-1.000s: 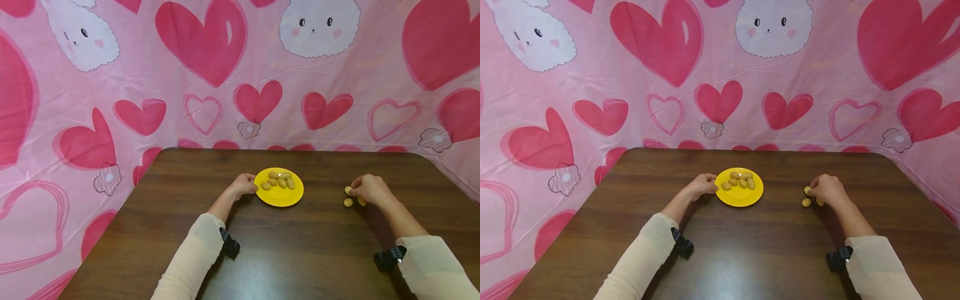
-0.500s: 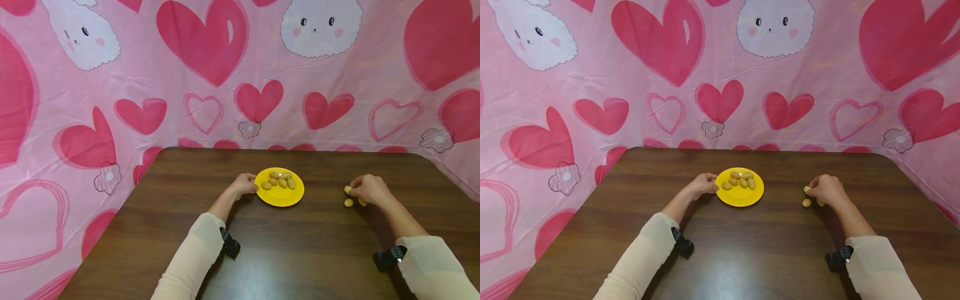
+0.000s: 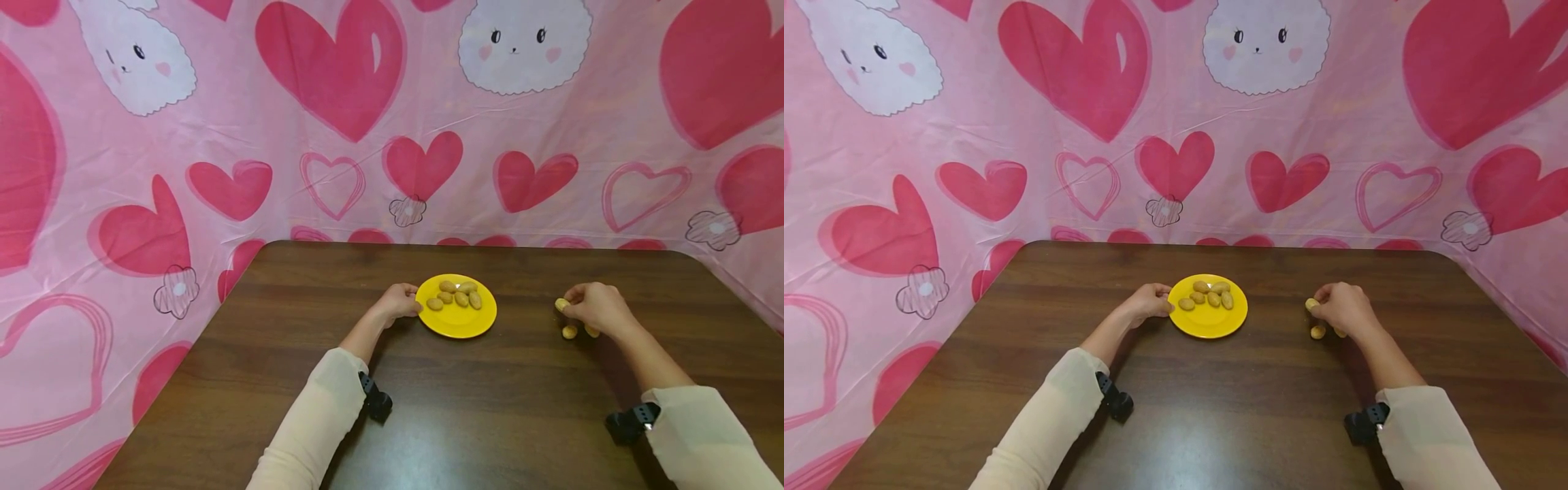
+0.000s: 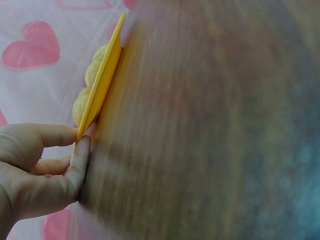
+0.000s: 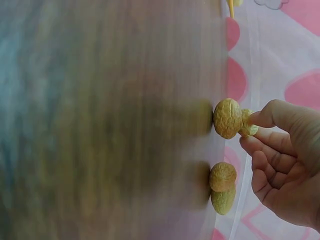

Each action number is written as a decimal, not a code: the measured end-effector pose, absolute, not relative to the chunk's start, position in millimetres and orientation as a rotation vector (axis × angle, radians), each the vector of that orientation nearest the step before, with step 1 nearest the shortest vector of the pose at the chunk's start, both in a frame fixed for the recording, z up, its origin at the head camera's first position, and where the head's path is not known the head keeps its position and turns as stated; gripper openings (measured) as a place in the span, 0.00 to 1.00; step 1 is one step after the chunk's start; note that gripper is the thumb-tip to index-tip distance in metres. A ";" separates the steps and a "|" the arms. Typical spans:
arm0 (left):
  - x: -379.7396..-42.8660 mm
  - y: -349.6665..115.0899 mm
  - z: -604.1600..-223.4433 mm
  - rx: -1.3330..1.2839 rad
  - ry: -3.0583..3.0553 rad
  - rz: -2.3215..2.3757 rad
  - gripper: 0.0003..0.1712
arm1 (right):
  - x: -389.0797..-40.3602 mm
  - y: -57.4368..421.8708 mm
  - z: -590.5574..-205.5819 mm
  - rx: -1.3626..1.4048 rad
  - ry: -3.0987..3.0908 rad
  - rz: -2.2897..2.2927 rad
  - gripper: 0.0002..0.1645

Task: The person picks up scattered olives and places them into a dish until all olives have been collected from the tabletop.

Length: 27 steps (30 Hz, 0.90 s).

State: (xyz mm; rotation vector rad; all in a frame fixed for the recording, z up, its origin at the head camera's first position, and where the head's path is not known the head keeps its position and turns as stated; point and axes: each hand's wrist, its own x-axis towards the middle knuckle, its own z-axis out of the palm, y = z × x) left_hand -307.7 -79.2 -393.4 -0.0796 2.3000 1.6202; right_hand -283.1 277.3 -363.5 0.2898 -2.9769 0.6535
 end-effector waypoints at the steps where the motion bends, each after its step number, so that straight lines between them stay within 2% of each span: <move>1: -307.5 -79.2 -393.4 -0.081 2.301 1.620 0.27 | -283.2 276.3 -363.6 0.290 -2.971 0.655 0.13; 12: -306.2 -79.9 -393.0 -0.081 2.306 1.610 0.27 | -285.8 263.8 -365.3 0.306 -2.926 0.708 0.15; 27: -307.3 -79.6 -393.1 -0.065 2.295 1.618 0.27 | -288.6 241.1 -364.1 0.390 -2.849 0.745 0.14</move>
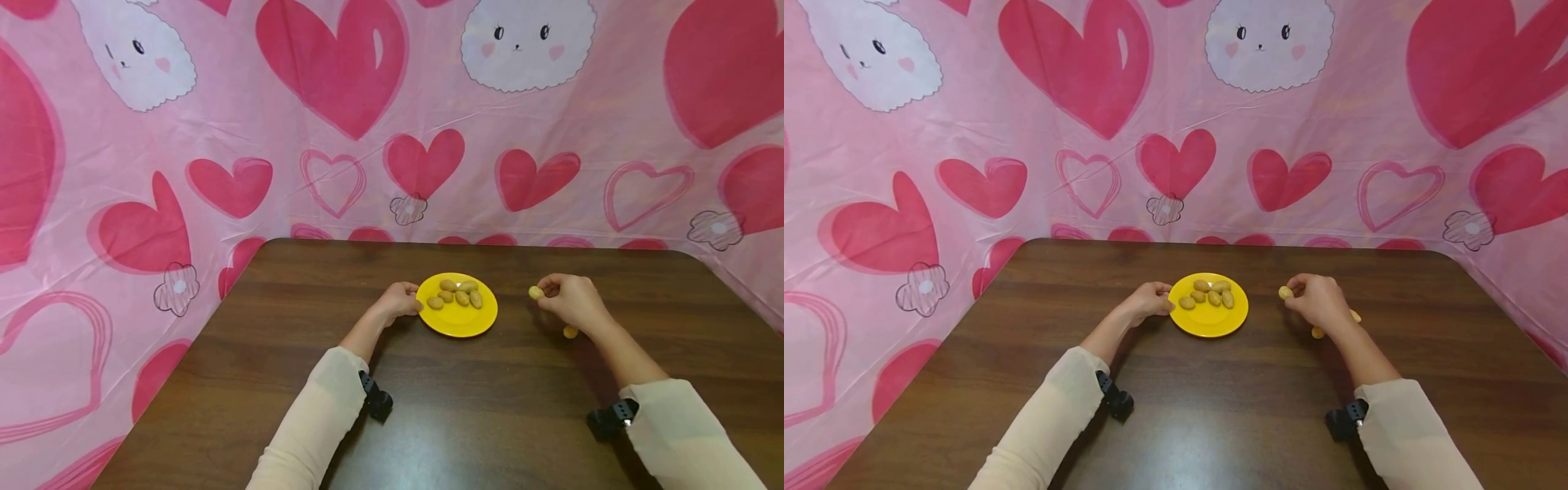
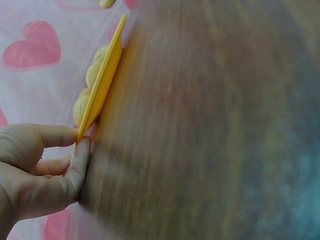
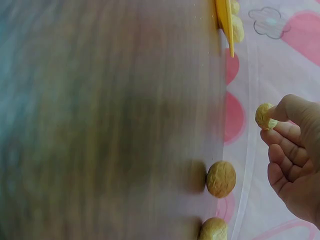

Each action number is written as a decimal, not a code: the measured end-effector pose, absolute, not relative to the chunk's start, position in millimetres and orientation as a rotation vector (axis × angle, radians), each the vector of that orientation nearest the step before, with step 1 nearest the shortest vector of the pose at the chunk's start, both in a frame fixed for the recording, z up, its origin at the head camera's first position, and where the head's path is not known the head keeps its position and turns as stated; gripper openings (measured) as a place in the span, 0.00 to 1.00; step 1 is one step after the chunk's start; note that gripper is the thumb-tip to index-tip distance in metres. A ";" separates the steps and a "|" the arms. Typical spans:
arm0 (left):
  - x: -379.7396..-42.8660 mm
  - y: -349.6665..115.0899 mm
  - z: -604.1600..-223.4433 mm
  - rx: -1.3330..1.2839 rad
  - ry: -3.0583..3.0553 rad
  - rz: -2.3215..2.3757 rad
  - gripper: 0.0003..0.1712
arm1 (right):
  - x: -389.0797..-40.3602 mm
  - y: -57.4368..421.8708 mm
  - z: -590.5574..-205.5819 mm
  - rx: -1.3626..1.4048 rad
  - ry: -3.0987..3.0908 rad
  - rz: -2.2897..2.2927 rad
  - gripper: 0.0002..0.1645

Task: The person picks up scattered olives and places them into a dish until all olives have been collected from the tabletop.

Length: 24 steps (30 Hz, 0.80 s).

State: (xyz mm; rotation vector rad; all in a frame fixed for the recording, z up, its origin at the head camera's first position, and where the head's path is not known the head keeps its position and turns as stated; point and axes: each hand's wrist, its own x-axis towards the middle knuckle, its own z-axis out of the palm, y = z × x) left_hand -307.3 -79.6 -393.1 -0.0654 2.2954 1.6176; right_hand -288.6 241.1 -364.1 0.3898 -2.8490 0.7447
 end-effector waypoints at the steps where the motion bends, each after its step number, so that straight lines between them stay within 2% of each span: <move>1: -307.3 -79.6 -393.1 -0.064 2.294 1.619 0.27 | -289.1 239.5 -364.2 0.395 -2.851 0.745 0.14; 24: -308.1 -78.5 -393.8 -0.094 2.293 1.636 0.27 | -293.0 199.3 -358.7 0.542 -2.873 0.816 0.13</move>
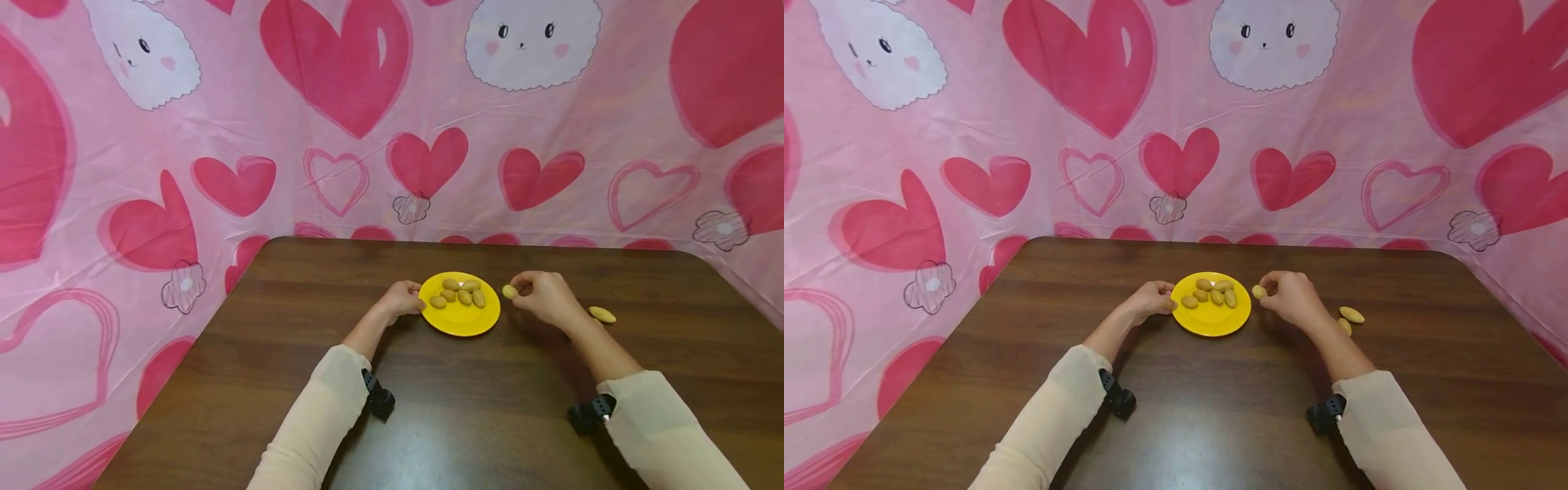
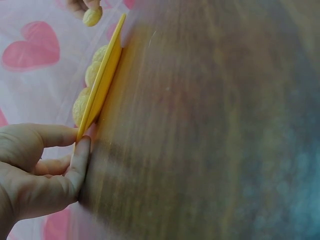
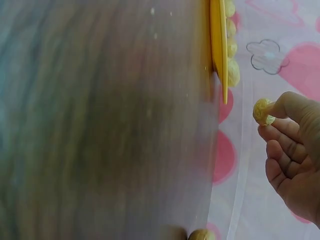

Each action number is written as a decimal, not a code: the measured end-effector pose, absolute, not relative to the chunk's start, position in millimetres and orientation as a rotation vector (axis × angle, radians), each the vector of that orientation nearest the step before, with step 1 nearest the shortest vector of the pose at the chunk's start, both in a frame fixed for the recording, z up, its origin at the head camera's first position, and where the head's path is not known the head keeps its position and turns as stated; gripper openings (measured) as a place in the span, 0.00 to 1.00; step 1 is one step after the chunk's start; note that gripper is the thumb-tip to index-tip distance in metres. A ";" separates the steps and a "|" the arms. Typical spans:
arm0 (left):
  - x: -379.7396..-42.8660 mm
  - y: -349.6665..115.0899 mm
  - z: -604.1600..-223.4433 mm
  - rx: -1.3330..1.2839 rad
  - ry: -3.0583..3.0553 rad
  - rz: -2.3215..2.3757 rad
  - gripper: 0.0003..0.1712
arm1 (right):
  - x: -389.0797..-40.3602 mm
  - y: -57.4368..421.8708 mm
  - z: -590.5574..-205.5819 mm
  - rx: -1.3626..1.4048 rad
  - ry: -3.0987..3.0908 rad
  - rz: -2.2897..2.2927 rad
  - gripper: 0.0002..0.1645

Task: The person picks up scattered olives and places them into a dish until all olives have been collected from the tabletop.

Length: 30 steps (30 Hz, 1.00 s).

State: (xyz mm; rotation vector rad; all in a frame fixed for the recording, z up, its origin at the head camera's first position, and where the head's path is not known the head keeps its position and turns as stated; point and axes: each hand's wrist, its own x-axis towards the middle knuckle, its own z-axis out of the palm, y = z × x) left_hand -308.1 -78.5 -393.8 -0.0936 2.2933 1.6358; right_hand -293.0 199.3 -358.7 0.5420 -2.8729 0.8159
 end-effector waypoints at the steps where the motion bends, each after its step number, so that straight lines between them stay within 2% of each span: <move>1: -307.9 -78.6 -393.7 -0.091 2.294 1.636 0.27 | -293.6 197.4 -359.0 0.548 -2.872 0.816 0.13; 30: -304.5 -80.1 -390.5 -0.071 2.284 1.654 0.27 | -303.4 136.8 -363.2 0.773 -2.900 0.699 0.10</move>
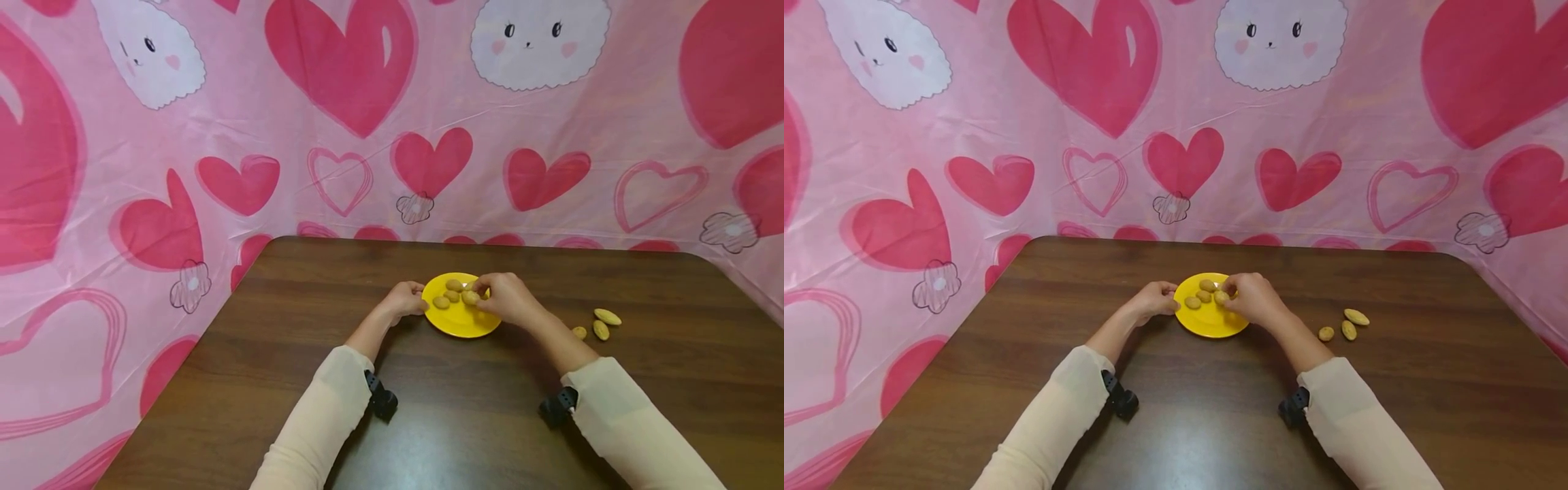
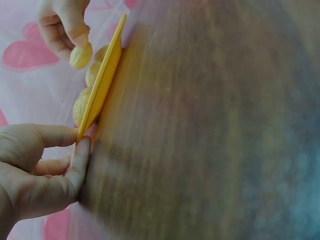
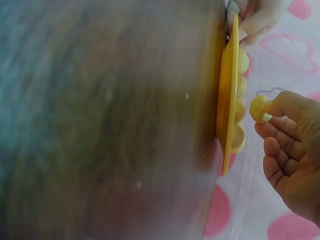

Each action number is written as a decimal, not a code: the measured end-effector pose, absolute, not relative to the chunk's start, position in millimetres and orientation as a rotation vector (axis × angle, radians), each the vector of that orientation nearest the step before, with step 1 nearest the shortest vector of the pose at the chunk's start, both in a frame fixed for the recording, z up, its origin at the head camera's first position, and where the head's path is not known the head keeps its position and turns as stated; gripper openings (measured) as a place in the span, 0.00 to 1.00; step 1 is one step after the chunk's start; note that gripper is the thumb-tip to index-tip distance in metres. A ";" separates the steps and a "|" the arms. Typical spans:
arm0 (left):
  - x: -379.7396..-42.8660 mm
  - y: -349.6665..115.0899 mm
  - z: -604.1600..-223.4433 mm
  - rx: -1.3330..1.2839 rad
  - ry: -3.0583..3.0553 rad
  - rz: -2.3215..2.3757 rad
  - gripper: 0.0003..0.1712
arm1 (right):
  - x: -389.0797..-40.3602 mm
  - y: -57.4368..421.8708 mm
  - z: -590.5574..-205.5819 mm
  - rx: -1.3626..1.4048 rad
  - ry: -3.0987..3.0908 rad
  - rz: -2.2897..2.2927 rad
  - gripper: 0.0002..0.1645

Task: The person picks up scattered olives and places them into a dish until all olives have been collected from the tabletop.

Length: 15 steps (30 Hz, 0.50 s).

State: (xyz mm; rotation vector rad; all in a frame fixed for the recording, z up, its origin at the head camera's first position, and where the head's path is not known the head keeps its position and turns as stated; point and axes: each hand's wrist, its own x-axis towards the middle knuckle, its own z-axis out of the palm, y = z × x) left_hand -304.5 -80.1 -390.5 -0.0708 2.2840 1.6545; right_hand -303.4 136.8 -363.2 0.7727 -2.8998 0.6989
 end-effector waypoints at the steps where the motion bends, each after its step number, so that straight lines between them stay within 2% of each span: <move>1: -304.4 -80.1 -390.5 -0.074 2.280 1.656 0.27 | -302.9 134.9 -363.4 0.773 -2.906 0.704 0.10; 15: -306.0 -80.9 -392.5 -0.030 2.273 1.684 0.26 | -302.5 113.6 -363.8 0.831 -2.981 0.674 0.11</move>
